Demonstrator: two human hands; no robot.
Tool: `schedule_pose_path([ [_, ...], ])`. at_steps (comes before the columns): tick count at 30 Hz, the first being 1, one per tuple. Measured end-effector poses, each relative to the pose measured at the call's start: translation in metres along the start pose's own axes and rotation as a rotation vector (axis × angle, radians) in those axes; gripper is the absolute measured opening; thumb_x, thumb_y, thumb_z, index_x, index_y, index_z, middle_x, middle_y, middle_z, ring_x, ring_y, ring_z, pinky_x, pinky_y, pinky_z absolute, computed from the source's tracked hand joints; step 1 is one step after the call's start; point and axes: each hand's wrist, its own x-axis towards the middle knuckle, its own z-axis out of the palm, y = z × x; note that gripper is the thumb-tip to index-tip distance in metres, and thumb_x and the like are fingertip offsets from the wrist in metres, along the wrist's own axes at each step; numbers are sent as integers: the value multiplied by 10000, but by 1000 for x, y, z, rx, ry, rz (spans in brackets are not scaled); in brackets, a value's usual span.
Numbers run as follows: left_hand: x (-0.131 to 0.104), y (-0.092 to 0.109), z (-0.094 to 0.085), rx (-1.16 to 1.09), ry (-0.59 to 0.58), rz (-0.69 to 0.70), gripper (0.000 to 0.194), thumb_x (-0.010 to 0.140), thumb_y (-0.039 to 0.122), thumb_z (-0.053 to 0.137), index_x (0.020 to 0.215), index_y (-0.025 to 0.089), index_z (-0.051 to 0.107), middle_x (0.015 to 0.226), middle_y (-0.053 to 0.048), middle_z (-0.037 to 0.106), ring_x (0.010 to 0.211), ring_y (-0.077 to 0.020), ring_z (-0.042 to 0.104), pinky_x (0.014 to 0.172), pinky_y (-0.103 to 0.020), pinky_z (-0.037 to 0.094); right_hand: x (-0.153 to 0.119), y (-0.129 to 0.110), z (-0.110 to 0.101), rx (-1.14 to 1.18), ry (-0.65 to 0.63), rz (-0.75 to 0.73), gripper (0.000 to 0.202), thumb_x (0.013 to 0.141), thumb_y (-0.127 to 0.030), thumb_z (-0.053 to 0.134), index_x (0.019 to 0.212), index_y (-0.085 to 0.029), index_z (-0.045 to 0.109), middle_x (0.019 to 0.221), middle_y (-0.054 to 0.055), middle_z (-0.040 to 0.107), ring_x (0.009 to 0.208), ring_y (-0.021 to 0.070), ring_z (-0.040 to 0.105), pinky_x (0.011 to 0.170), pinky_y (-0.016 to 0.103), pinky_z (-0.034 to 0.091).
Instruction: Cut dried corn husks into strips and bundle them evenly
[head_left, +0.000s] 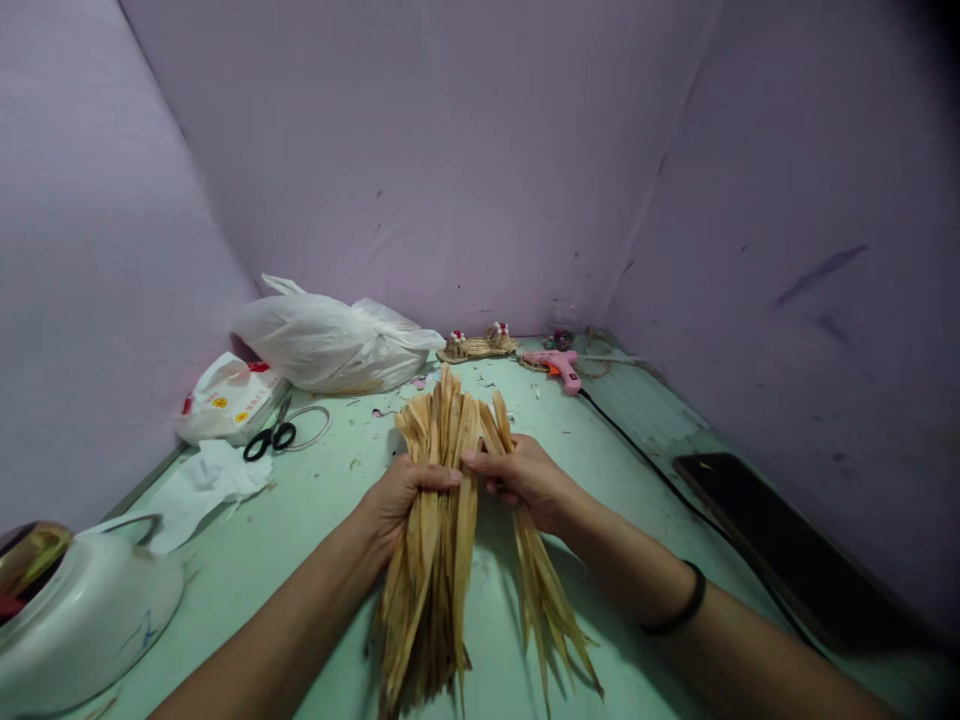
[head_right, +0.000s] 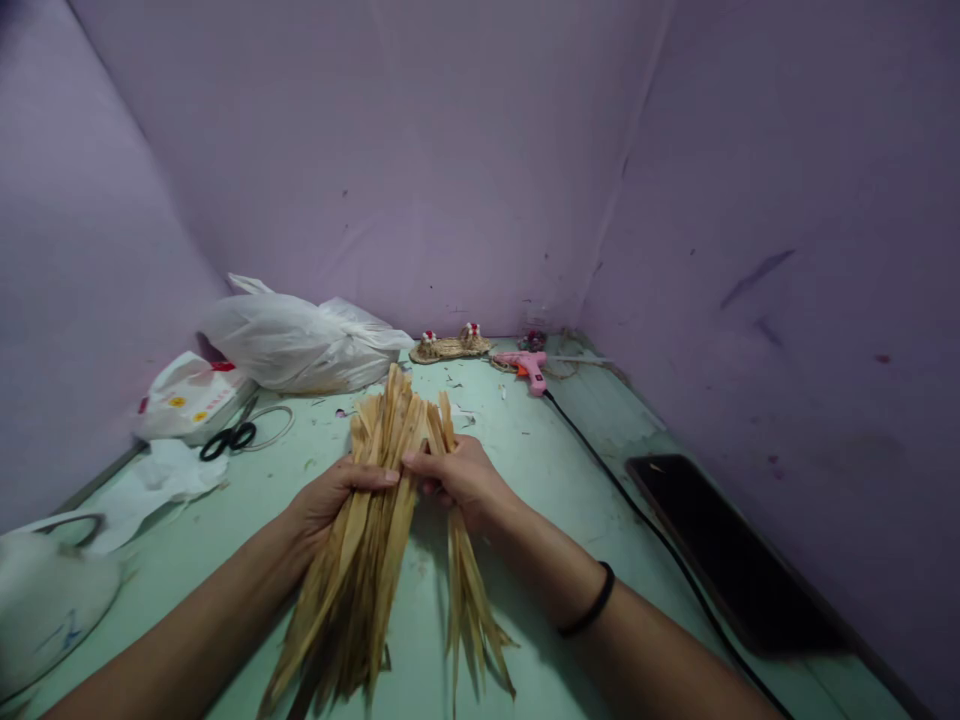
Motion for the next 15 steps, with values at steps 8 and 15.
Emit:
schedule_pose_path([
  [8,4,6,-11,35,116,-32,68,549,-3,582,542,64,592,464,-49,581,400,-102,538,423,-189,455,5,-2,-8,60,-36,38,209,534,-221,709,577,-139,521,396,-64,425,346,25,333,321,151,186],
  [15,0,-1,-6,51,26,74,131,538,76,655,452,85,556,427,-59,560,424,-133,549,465,-238,476,1,8,-2,-57,-56,-22,260,521,-273,740,565,-152,514,401,-68,417,361,37,320,337,180,193],
])
